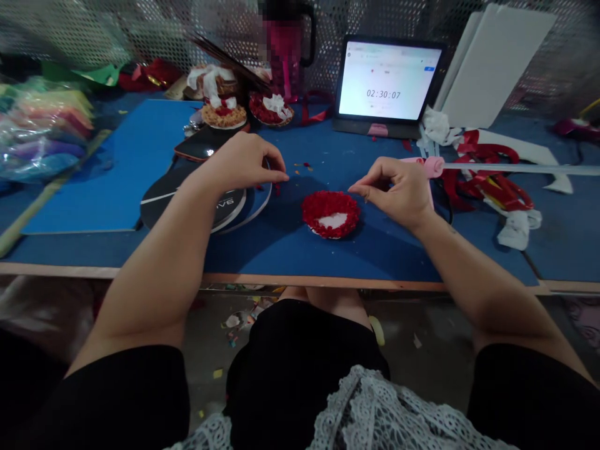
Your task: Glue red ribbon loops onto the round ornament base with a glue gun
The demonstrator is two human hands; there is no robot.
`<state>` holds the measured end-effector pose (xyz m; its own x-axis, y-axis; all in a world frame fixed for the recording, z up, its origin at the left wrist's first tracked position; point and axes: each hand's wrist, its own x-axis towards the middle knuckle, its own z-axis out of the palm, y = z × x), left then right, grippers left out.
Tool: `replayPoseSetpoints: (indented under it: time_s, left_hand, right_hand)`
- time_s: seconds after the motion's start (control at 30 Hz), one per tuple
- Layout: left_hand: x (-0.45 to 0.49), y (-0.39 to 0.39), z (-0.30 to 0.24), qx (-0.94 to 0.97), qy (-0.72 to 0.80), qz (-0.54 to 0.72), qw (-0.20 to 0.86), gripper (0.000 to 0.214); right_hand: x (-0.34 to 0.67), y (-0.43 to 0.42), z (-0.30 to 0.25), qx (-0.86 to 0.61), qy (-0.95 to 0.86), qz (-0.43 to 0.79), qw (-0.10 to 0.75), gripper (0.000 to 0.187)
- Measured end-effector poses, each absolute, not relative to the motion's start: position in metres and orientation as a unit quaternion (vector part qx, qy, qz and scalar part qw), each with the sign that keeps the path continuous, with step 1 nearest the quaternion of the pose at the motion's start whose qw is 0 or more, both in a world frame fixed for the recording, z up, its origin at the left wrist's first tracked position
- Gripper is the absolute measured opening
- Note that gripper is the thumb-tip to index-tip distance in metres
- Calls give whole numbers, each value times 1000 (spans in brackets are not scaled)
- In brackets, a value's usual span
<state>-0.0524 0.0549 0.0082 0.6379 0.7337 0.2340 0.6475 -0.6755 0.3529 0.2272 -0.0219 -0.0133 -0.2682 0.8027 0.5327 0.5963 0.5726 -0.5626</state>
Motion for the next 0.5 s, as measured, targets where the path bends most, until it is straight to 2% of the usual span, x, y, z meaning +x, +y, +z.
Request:
replayPoseSetpoints:
  time_s: [0.17, 0.5]
  left_hand:
    - [-58, 52, 20, 907, 383, 100, 142, 40]
    - [-56, 77, -10, 945, 315, 64, 58, 21]
  right_hand:
    - [230, -23, -8, -420, -824, 88, 369, 49]
    - [232, -20, -12, -401, -831, 70, 380, 43]
